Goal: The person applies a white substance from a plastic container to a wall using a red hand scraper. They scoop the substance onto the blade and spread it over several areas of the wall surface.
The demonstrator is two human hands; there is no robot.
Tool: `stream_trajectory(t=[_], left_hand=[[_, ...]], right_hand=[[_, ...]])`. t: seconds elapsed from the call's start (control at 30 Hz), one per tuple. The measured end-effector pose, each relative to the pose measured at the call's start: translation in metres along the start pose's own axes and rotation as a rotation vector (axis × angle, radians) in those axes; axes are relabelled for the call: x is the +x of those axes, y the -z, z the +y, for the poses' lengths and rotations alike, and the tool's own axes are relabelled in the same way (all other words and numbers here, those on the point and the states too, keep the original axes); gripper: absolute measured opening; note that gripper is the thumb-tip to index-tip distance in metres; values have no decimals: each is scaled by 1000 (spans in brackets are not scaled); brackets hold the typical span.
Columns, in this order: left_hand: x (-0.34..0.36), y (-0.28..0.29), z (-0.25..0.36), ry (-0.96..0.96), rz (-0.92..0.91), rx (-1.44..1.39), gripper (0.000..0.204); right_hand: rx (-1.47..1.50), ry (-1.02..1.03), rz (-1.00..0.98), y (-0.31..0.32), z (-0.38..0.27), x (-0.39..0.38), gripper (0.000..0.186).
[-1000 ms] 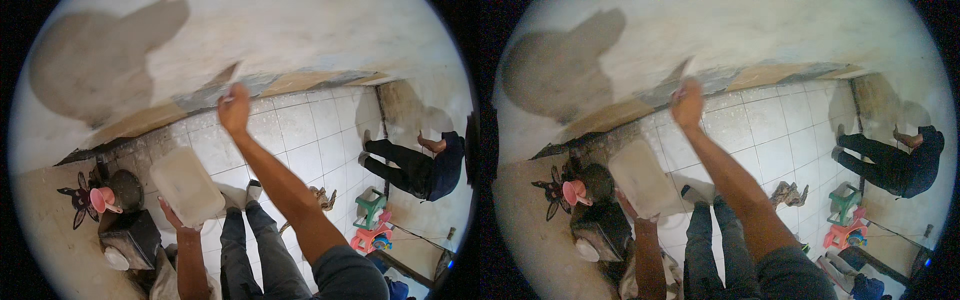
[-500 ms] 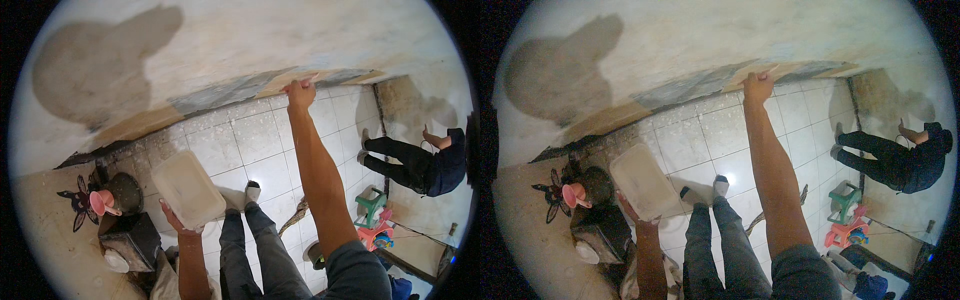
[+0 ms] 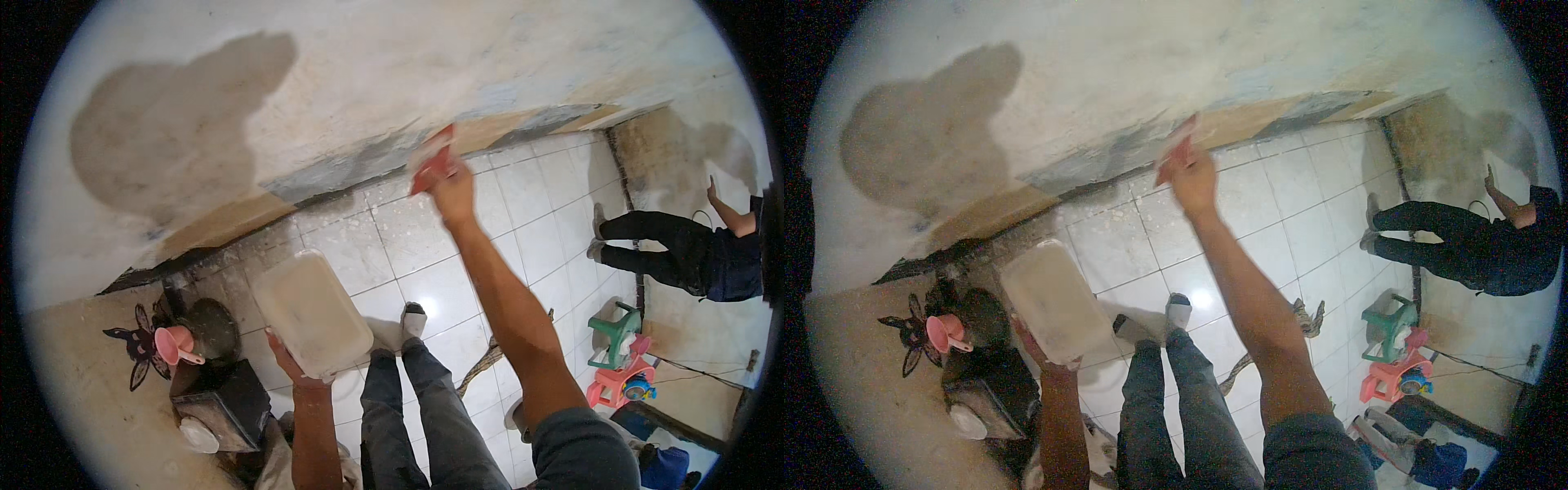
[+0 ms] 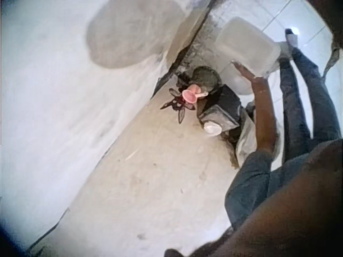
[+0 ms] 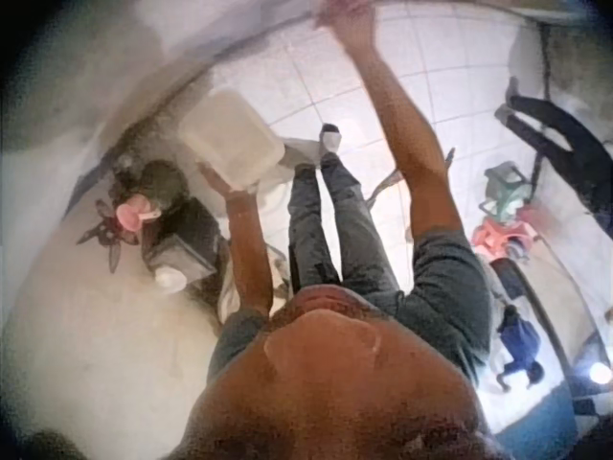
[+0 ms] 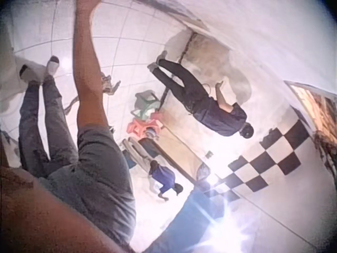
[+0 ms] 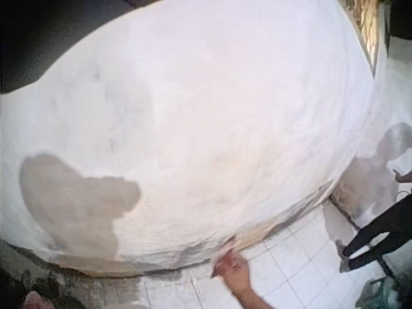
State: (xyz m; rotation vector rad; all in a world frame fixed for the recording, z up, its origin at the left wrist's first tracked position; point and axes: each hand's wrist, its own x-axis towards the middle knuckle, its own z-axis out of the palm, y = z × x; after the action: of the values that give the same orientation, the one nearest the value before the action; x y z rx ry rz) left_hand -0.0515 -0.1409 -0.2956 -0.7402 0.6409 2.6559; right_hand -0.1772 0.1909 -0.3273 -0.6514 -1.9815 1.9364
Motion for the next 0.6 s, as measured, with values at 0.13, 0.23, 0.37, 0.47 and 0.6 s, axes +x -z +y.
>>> stream_trajectory(t=[0.13,0.23,0.37,0.47,0.6], left_hand=[[1,6,-1,17,-75,-26,71],[-2,-6,-15,25,-49,-13,72],[-8,-10,-17,-7,5,29,72],[-12,-19,-28,-18,27,27,72],[-12,-16,-33,-69,27,49,73]], right_hand=[[357,0,294,38,-49,52,12],[131,113,390,49,-70,102,14],[-514,565,451,-64,-127,60,14],[-664,660,24,-115,-95,17,21],[-676,743,-117,-96,-24,-20,25]])
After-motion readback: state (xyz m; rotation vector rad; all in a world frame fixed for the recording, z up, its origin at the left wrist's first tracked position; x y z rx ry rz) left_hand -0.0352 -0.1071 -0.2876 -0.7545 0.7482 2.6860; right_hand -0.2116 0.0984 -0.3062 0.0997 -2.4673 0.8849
